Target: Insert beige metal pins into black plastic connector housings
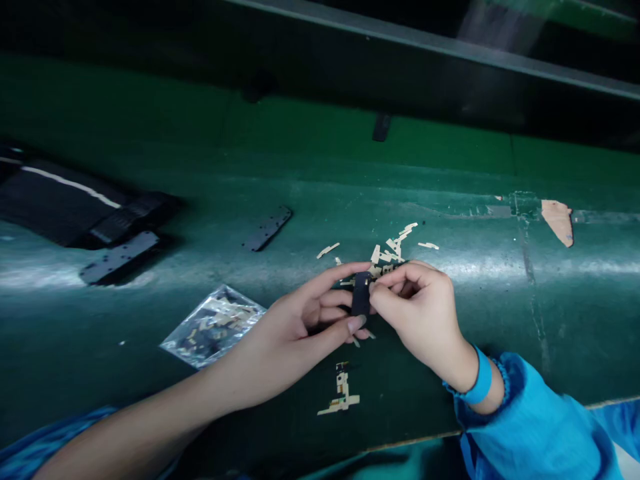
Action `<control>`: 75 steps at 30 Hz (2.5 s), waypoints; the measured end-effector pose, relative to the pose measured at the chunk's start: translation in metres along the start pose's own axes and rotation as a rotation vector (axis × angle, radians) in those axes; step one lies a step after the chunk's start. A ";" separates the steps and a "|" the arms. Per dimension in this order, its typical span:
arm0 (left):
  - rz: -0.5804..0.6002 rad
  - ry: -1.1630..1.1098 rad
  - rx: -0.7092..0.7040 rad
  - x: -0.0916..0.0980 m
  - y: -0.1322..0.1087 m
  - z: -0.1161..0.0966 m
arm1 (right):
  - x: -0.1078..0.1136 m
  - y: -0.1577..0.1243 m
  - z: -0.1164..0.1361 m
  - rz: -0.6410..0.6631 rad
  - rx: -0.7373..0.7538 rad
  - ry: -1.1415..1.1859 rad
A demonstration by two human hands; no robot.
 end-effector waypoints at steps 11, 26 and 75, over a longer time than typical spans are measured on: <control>-0.003 -0.025 -0.016 0.000 0.001 0.003 | 0.000 0.000 -0.003 -0.017 0.009 -0.020; -0.020 -0.058 -0.022 -0.001 0.000 0.002 | 0.002 0.000 -0.005 0.011 0.057 -0.079; -0.116 0.552 -0.245 -0.005 -0.009 0.002 | 0.009 -0.003 0.005 0.009 0.317 -0.259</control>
Point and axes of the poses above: each hand's wrist, its own y-axis towards the middle knuckle, its own x-axis out of the back of the hand, z = x × y, the point moved 2 cm from there along y, towards the middle knuckle, and after that the axes turned 5 degrees about z, right-handed, at the moved point
